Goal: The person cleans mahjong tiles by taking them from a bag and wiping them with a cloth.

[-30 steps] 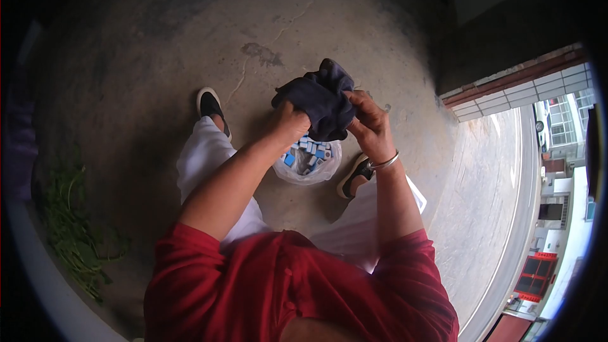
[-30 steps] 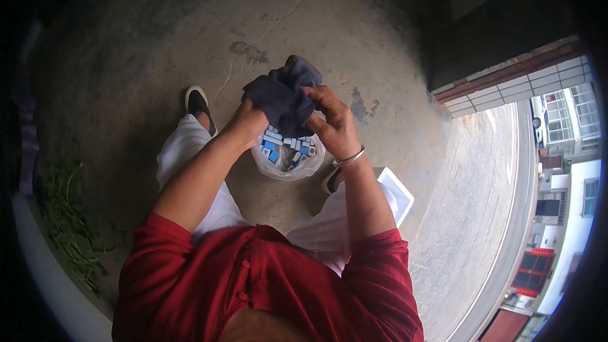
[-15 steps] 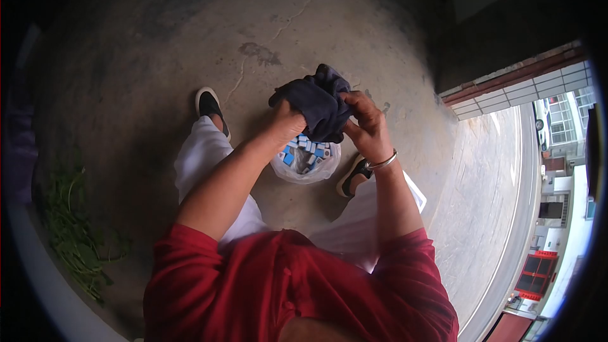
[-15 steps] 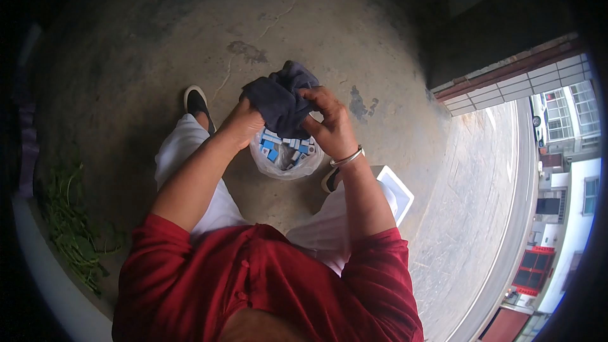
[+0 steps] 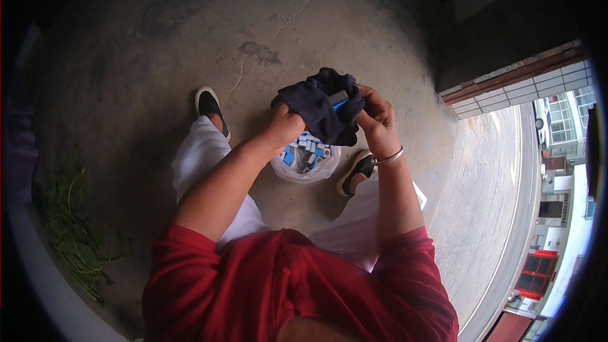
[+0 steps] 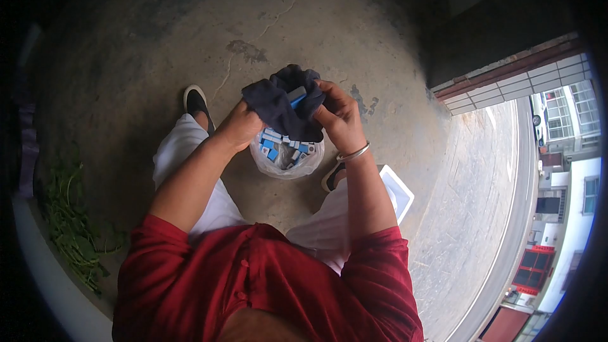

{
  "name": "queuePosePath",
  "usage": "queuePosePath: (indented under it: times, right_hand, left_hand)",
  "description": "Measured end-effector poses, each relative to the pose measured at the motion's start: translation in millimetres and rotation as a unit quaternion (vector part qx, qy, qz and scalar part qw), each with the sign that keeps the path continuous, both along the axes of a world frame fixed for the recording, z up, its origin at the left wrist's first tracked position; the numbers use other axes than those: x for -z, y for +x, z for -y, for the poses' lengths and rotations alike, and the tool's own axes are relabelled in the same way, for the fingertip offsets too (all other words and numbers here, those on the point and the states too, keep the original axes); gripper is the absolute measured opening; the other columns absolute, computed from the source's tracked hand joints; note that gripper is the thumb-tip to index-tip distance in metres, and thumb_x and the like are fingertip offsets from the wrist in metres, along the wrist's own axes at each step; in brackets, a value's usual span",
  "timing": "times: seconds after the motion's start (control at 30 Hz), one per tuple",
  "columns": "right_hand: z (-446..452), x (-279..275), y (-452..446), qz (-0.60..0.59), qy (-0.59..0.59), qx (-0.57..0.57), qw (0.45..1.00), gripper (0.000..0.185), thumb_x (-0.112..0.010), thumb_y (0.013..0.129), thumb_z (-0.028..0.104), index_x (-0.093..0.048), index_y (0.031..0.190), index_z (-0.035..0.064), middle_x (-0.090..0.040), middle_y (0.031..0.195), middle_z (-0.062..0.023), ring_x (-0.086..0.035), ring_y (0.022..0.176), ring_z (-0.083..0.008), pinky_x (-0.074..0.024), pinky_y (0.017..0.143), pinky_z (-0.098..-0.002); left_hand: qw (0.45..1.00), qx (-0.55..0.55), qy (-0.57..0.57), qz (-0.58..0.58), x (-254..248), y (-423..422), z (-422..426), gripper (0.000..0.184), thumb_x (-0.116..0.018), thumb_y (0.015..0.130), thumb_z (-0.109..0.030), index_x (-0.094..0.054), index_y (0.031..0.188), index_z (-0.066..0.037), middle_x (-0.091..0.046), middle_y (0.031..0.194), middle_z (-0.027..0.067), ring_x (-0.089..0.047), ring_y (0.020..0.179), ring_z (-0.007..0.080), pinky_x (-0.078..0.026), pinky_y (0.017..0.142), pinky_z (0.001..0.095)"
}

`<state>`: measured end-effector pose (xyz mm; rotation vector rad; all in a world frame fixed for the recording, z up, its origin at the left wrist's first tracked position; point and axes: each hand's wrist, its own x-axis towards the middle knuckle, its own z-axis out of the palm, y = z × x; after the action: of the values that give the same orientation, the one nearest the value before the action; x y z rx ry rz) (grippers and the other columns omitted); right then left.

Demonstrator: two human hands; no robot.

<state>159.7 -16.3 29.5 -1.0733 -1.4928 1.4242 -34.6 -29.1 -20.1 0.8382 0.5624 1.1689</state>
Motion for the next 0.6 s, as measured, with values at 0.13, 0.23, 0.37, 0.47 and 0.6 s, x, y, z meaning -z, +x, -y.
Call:
queuePosePath:
  times: [0.13, 0.23, 0.37, 0.47, 0.6]
  right_hand:
    - [-4, 14, 2, -0.112, 0.007, 0.024, 0.993, 0.030, -0.061, 0.084, 0.016, -0.057, 0.110, 0.0022, -0.060, 0.102, -0.0027, -0.056, 0.092, -0.0108, -0.0428, 0.084, -0.0239]
    - [-2, 14, -5, -0.141, -0.037, 0.042, 0.988, 0.027, -0.060, 0.085, 0.019, -0.056, 0.107, 0.0029, -0.061, 0.099, -0.0023, -0.056, 0.090, -0.0103, -0.0435, 0.082, -0.0242]
    - [-2, 18, -13, -0.149, -0.092, 0.067, 0.982, 0.022, -0.056, 0.089, 0.018, -0.056, 0.105, 0.0028, -0.061, 0.097, -0.0026, -0.058, 0.086, -0.0111, -0.0455, 0.078, -0.0246]
    - [-1, 22, -17, -0.161, -0.098, 0.066, 0.980, 0.019, -0.054, 0.091, 0.016, -0.056, 0.104, 0.0026, -0.062, 0.097, -0.0035, -0.059, 0.084, -0.0116, -0.0465, 0.077, -0.0247]
    - [-3, 29, -16, -0.193, -0.089, 0.051, 0.976, 0.018, -0.058, 0.089, 0.012, -0.056, 0.104, 0.0019, -0.062, 0.097, -0.0036, -0.058, 0.086, -0.0118, -0.0462, 0.079, -0.0250]
  left_hand:
    - [0.995, -0.060, 0.081, -0.026, -10, 5, 3, 0.015, -0.061, 0.081, -0.009, -0.058, 0.095, -0.003, -0.059, 0.094, 0.0035, -0.055, 0.086, 0.0123, -0.045, 0.078, 0.0271]
    - [0.928, -0.181, 0.269, -0.183, -20, 2, 1, 0.013, -0.061, 0.080, -0.008, -0.059, 0.091, -0.002, -0.060, 0.092, 0.0079, -0.058, 0.085, 0.0153, -0.046, 0.077, 0.0276]
    - [0.868, -0.150, 0.322, -0.348, -4, -3, 2, 0.025, -0.067, 0.076, -0.007, -0.057, 0.098, -0.002, -0.060, 0.097, 0.0090, -0.059, 0.093, 0.0212, -0.046, 0.082, 0.0317]
    - [0.848, -0.135, 0.269, -0.436, -6, 1, 7, 0.022, -0.067, 0.076, -0.007, -0.057, 0.095, -0.003, -0.059, 0.094, 0.0086, -0.059, 0.091, 0.0211, -0.046, 0.081, 0.0322]
    - [0.756, -0.174, 0.376, -0.506, -33, -3, -1, 0.013, -0.065, 0.076, -0.008, -0.056, 0.083, -0.001, -0.059, 0.081, 0.0089, -0.060, 0.079, 0.0204, -0.047, 0.072, 0.0304]
